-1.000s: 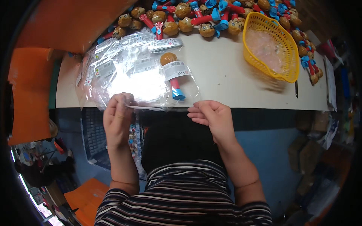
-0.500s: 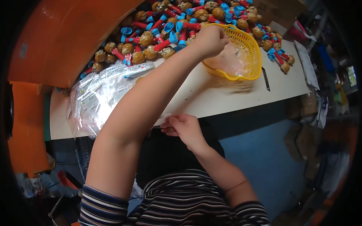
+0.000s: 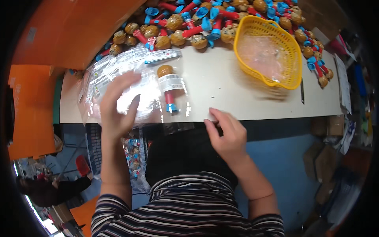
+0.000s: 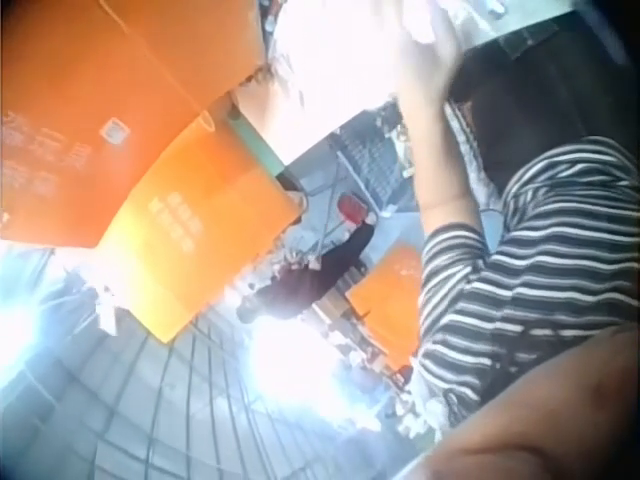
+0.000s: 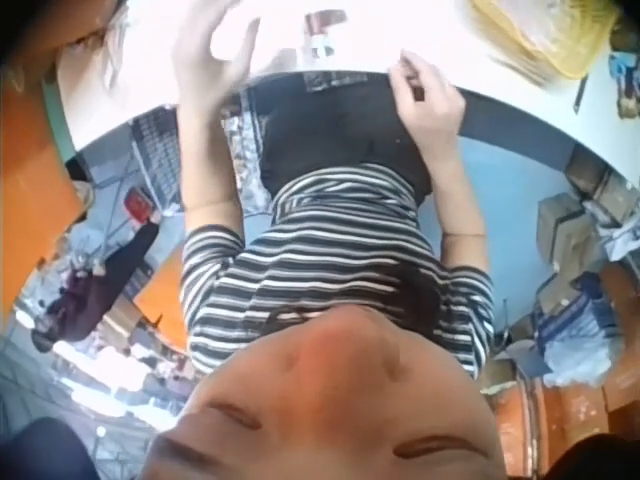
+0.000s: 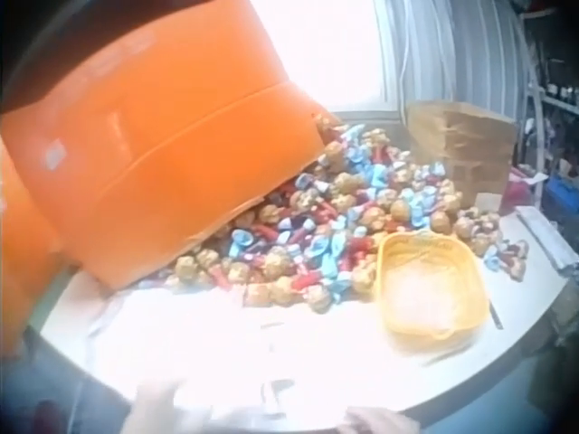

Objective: Packaging small toy dolls into individual plastic bags and sealing them with blue stickers.

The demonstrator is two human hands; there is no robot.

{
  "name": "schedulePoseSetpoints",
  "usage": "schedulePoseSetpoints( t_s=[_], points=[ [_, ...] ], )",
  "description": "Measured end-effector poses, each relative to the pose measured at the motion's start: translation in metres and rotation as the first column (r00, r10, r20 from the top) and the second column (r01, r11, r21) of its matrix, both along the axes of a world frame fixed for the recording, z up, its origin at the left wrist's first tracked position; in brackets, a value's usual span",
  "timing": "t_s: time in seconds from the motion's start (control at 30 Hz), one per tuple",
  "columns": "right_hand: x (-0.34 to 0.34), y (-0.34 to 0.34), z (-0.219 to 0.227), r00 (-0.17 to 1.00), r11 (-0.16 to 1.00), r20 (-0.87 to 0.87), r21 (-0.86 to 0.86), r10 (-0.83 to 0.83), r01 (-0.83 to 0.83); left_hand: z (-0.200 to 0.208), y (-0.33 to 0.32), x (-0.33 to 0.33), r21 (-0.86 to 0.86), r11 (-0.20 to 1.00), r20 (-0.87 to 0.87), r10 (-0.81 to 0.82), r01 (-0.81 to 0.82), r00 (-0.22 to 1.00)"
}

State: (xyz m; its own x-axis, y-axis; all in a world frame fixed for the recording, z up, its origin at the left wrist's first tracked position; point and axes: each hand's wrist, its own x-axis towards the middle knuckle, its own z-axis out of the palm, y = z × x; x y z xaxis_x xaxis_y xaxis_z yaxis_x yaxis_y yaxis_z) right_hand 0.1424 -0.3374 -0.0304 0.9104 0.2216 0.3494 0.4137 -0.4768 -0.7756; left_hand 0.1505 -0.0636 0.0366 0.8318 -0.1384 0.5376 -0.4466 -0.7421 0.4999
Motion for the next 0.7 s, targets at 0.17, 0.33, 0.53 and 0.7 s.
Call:
schedulePoseSetpoints(
  t_s=[0.17, 0.33, 0.53, 0.7],
  points=[
    [0.036, 0.004, 0.002, 0.764, 0.884, 0.461, -0.346, 0.452, -0.314, -0.064, -0.008, -0.071, 0.064, 0.998, -0.096, 0.032, -0.026, 0.995],
    [0.047, 0.014, -0.006, 0.696, 0.797, 0.407, -0.428, 0.592, -0.427, -0.088, -0.015, -0.053, 0.134, 0.987, 0.158, -0.109, 0.088, 0.981],
    [0.049, 0.013, -0.013, 0.724, 0.797, 0.342, -0.340, 0.599, -0.499, -0.099, -0.010, -0.052, 0.043, 0.985, 0.184, -0.169, 0.164, 0.968],
    [0.042, 0.011, -0.006, 0.859, 0.857, 0.047, -0.111, 0.511, -0.504, -0.088, -0.016, -0.061, -0.235, 0.972, -0.056, -0.048, 0.033, 0.997]
  ],
)
